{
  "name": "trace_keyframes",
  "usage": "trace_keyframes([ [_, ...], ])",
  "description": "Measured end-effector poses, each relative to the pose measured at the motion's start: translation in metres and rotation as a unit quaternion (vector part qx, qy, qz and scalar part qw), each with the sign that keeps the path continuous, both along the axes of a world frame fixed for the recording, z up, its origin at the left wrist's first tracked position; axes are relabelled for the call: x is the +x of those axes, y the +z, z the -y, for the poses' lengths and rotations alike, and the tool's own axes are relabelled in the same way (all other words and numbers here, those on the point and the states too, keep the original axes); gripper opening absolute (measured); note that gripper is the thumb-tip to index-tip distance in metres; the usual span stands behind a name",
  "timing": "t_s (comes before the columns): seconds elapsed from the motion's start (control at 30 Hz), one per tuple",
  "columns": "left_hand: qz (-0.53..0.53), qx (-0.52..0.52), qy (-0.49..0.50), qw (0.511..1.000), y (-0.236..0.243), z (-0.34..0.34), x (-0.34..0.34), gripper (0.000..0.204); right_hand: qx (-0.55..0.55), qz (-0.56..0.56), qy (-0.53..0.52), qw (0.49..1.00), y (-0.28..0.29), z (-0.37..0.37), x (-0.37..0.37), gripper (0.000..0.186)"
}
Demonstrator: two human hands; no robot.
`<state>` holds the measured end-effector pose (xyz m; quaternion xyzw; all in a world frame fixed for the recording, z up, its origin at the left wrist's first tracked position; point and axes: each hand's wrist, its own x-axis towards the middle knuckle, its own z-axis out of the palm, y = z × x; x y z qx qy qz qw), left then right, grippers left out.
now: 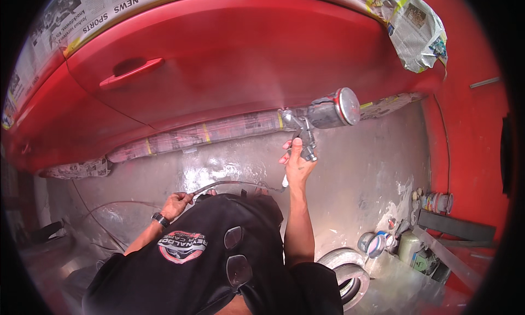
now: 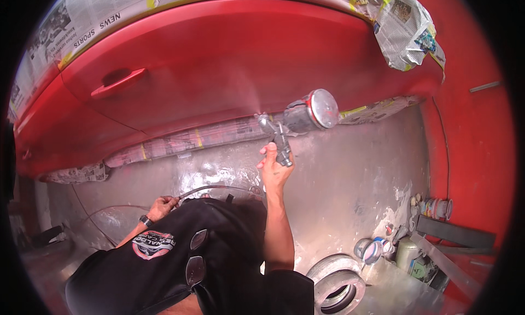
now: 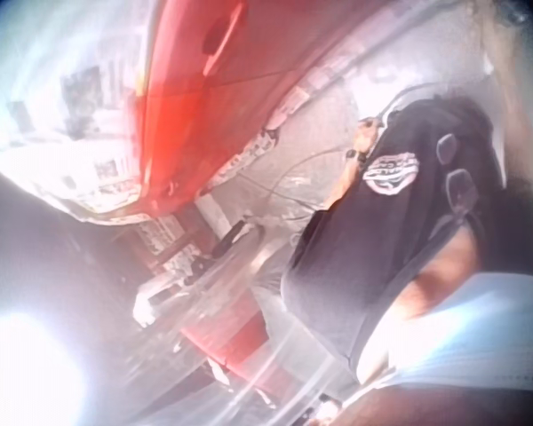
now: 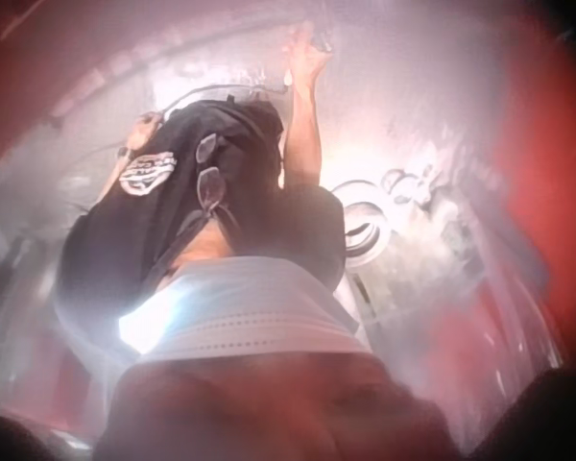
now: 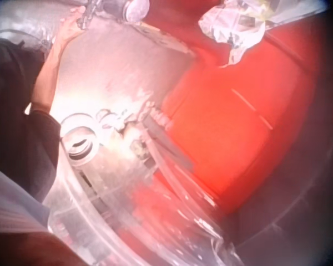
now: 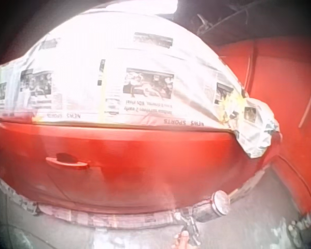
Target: The person uses a spray gun to apply red paint to the side of a car. The car is masked with newspaper and tape to protect adjacent areas. The person moves the spray gun in smooth, sweeping motions along the car's body panels.
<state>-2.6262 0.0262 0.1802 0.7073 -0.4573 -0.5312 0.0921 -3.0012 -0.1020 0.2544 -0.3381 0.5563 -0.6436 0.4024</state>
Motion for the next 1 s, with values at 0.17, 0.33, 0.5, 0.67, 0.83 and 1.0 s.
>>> trace_keyframes([
  [0.17, -0.049, 0.03, 0.043, 0.997, -0.012, -0.005, -0.009, 0.039, -0.003, -0.014, -0.141, 0.99, 0.02, 0.021, -0.073, 0.039],
  [0.33, -0.055, 0.014, 0.024, 0.998, 0.0, 0.005, -0.018, 0.04, -0.01, -0.084, -0.242, 0.967, 0.02, 0.026, -0.102, 0.041],
  [0.5, -0.037, 0.009, 0.025, 0.999, -0.018, -0.004, -0.001, 0.04, 0.027, -0.047, -0.177, 0.983, 0.003, 0.007, -0.039, 0.037],
  [0.67, -0.029, 0.019, 0.027, 0.999, -0.016, -0.004, 0.01, 0.04, 0.001, 0.008, -0.016, 1.0, -0.029, -0.02, 0.03, 0.037],
  [0.83, -0.006, 0.032, 0.025, 0.999, -0.01, -0.011, 0.017, 0.038, 0.028, 0.067, 0.039, 0.997, -0.038, -0.022, 0.022, 0.041],
  [1.0, -0.035, 0.048, 0.083, 0.995, -0.003, -0.015, -0.003, 0.039, 0.053, 0.086, -0.08, 0.992, -0.055, 0.012, -0.039, 0.047],
])
